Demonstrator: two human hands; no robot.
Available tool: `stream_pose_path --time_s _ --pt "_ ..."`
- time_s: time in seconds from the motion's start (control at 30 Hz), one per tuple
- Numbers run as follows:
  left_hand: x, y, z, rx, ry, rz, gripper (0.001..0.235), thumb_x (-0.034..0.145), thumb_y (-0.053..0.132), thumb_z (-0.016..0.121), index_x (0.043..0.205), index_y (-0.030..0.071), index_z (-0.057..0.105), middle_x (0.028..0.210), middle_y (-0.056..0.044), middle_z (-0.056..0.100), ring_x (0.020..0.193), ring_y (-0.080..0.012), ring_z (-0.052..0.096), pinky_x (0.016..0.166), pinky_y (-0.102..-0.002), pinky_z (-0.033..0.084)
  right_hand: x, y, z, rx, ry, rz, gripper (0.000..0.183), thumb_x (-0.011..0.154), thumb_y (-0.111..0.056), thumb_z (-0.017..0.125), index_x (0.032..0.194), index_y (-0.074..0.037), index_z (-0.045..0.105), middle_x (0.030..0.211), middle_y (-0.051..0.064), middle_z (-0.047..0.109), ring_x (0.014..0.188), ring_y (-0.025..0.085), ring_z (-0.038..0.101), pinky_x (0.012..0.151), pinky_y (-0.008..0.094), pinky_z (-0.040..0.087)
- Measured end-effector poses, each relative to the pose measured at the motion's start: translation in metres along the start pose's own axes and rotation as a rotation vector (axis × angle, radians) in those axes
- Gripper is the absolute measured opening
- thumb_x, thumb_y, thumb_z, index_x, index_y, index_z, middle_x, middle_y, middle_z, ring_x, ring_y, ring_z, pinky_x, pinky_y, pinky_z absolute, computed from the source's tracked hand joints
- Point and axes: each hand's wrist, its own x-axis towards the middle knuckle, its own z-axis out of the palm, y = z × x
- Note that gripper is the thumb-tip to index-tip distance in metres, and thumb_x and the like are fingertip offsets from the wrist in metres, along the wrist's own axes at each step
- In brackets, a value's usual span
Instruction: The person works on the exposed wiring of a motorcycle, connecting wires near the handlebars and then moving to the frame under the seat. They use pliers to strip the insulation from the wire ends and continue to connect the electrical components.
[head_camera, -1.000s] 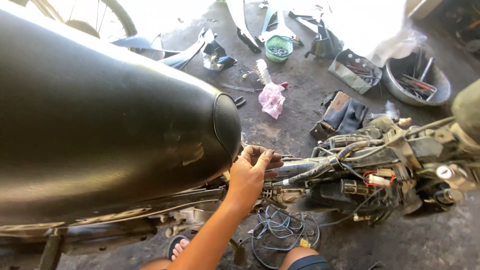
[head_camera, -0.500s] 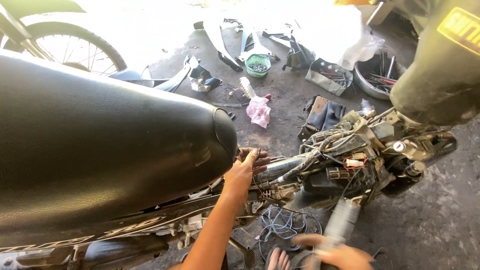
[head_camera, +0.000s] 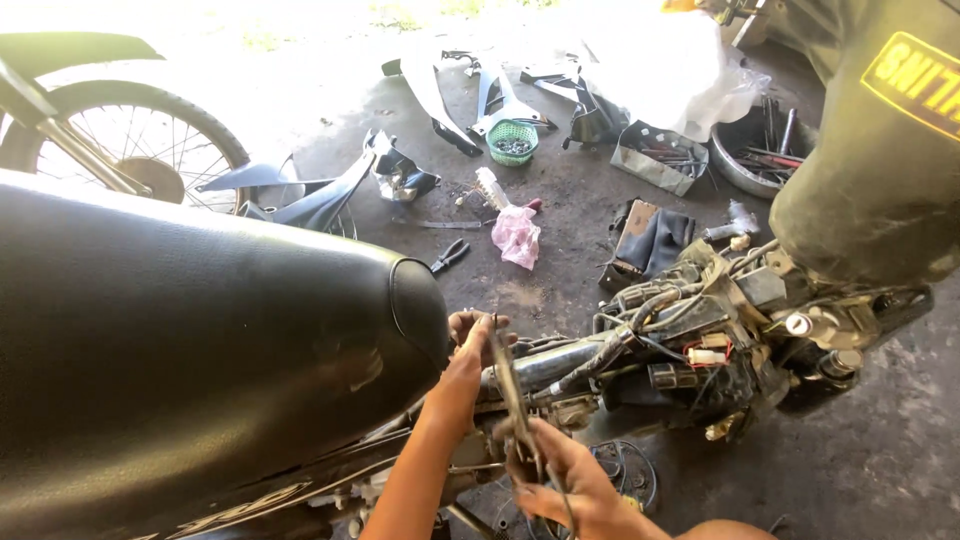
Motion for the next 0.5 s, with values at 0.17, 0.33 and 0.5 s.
stream_pose_path --time_s 0.17,0.33,0.5 --pt "-0.005 0.002 -0.002 -0.017 0.058 0.109 0.023 0.099 0.024 0.060 0.111 0.005 0.057 0.108 -0.016 0.071 0.100 -0.0253 0.077 0.080 -0.037 0.064 0.011 0.041 -0.017 -0.239 0.229 0.316 0.049 0.087 -0.037 0.077 0.119 -0.002 0.063 0.079 0.001 0.059 0.069 0.009 0.056 0.059 0.026 0.046" --pt "-0.014 0.018 0.002 0.032 0.132 0.138 0.022 0.098 0.022 0.062 0.110 0.003 0.062 0.099 -0.018 0.074 0.094 -0.0266 0.079 0.073 -0.036 0.065 0.016 0.044 -0.018 -0.554 0.266 0.376 0.053 0.094 -0.056 0.062 0.106 -0.005 0.066 0.071 -0.001 0.061 0.070 0.006 0.055 0.061 0.026 0.045" --pt "-0.006 -0.003 -0.005 0.043 0.063 0.241 0.017 0.100 0.013 0.060 0.109 -0.001 0.062 0.101 -0.014 0.073 0.096 -0.0247 0.079 0.080 -0.034 0.066 0.024 0.027 -0.011 -0.478 0.307 0.398 0.055 0.090 -0.058 0.057 0.108 -0.007 0.065 0.062 0.000 0.051 0.056 0.013 0.045 0.053 0.034 0.037"
